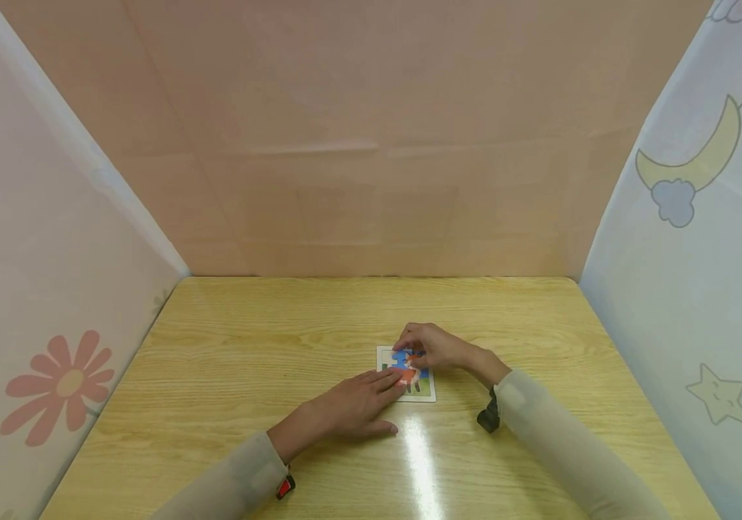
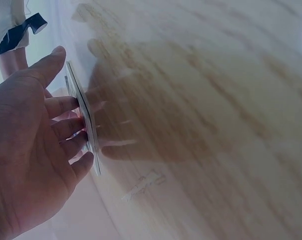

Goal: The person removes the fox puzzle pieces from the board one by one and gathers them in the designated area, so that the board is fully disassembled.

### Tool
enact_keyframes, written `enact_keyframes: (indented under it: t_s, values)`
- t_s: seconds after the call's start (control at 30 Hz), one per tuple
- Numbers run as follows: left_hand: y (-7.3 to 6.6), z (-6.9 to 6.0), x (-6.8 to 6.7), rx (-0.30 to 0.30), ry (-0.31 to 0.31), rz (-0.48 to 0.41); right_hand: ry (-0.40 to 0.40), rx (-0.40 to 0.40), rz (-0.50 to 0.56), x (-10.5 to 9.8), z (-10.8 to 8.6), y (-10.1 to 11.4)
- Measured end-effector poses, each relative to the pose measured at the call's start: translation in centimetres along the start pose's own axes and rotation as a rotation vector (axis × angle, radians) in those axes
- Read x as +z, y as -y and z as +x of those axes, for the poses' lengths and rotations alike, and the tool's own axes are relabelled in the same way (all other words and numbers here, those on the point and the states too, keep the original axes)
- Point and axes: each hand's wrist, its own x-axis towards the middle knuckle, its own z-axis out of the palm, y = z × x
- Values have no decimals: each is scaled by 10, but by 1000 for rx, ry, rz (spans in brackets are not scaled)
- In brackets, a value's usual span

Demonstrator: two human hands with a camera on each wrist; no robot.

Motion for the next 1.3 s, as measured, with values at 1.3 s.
enact_keyframes:
  t_s: [1.3]
  values:
    - [-4,0,0,-5,12,14,-24,-10,-1,-1,-3,0]
